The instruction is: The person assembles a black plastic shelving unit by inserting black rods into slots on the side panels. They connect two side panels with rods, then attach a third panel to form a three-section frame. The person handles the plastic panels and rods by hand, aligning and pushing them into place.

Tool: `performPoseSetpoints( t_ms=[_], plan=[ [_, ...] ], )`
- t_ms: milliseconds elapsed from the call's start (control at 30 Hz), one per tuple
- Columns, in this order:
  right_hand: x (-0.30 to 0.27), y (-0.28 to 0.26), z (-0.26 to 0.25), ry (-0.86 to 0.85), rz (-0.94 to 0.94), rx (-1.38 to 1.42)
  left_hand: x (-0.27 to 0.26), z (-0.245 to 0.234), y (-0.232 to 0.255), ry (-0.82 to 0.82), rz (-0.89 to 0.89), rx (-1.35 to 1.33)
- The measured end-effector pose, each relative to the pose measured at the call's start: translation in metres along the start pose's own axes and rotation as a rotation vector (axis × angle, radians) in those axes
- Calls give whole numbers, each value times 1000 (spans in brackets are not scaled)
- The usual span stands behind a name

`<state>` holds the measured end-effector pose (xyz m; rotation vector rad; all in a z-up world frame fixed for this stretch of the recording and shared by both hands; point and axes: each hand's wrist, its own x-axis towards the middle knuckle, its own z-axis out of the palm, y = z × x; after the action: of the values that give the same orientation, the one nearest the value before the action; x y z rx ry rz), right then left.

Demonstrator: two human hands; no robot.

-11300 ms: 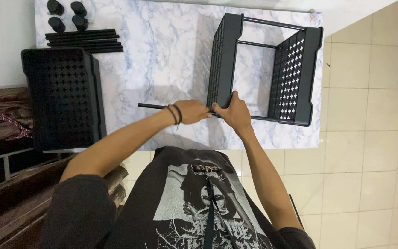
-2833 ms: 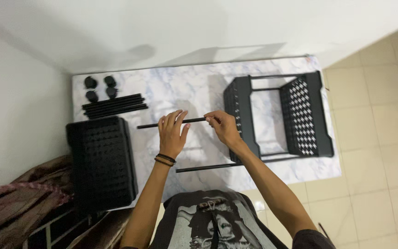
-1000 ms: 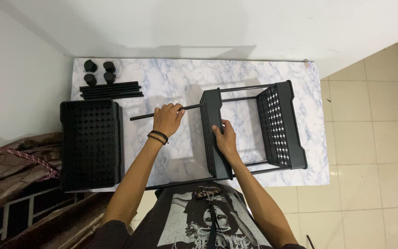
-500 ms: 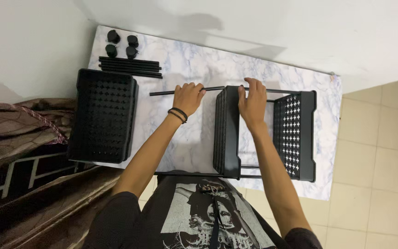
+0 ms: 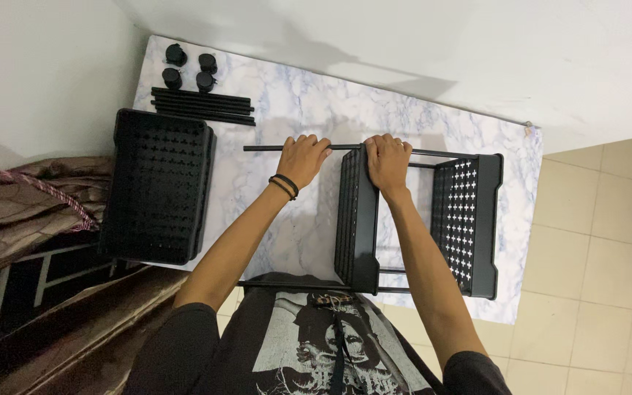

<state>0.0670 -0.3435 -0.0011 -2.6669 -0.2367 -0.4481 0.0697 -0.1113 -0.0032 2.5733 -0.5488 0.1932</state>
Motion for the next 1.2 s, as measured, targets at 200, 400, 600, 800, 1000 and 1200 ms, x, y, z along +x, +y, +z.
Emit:
performPoseSetpoints(
  t_ms=[200,400,600,800,1000,1200],
  plan=[
    [1,-6,-4,-40,42,29,14,-9,-3,-119,59,7],
    [2,-11,-8,-78,61,12,49,-6,-29,-506,52,-92],
    [0,-12,-10,-77,52,33,94,-6,-43,-1192,-254,-520],
    [1,-15,-13,-62,38,36,98,-1,-45,-1257,-346,-540],
    [1,-16,-15,-70,45,63,23,4,-22,-145,246,20],
    [2,-17,-13,-59,54,73,13,-7,2,23,316,208]
  ],
)
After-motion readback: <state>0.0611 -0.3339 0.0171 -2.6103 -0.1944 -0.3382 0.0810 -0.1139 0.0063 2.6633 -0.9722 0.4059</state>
